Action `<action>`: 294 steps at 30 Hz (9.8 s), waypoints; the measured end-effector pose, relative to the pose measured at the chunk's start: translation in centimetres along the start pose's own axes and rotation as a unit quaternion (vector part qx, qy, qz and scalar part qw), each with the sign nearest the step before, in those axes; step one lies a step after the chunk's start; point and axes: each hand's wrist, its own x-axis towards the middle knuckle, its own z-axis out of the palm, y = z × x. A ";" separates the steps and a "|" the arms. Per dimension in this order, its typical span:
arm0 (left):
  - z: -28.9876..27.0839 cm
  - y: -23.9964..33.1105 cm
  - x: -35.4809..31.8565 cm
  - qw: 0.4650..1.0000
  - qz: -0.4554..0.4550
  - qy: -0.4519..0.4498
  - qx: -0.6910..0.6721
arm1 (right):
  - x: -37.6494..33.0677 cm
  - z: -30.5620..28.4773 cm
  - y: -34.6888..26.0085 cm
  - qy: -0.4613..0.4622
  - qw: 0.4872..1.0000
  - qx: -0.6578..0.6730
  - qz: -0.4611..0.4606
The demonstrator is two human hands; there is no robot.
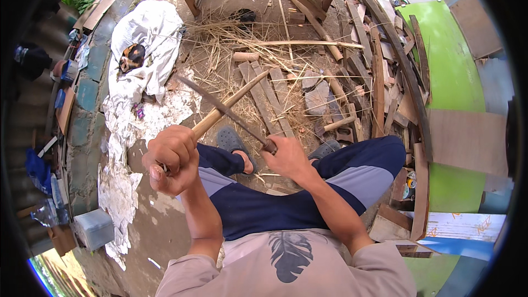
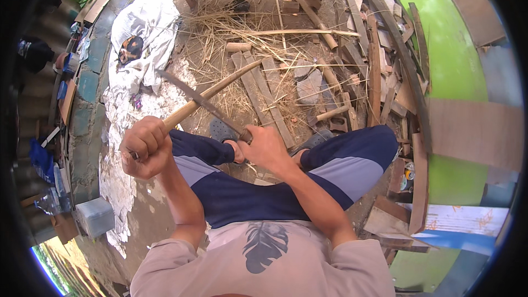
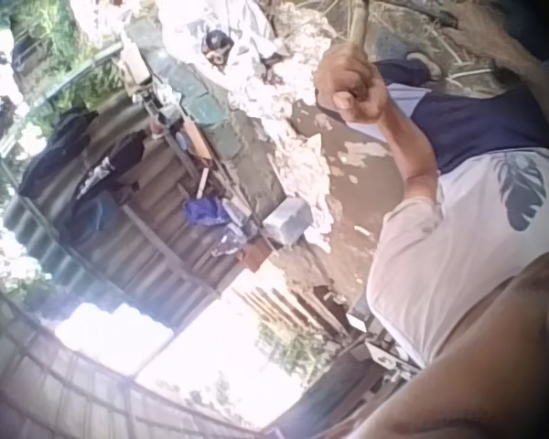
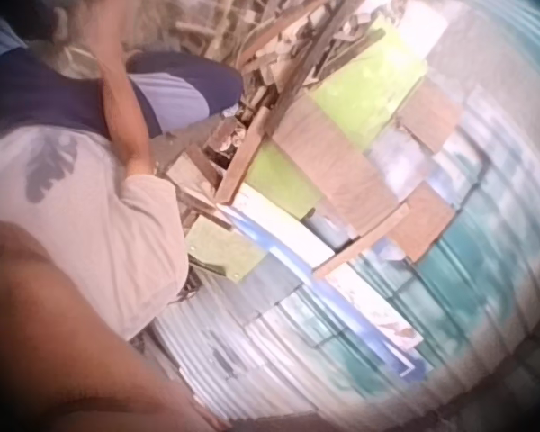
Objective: The person sits on the ground and uses a knife to shave and shape a long bamboo stick. They repeatedly scrape the surface to smooth and thin the stick, then place it onto a curved bamboo frame.
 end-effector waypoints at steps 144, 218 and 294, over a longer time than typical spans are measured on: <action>4.4 -1.2 0.5 0.883 0.012 0.459 0.099 | 1.1 6.0 0.2 0.014 0.990 0.141 -0.017; 3.2 -0.7 -0.8 0.951 0.005 0.286 0.114 | -1.9 3.1 -0.4 0.026 0.994 0.105 0.002; 10.1 -11.5 -7.7 0.881 -0.318 0.070 0.343 | 6.4 -6.2 2.4 0.172 0.715 0.666 -0.125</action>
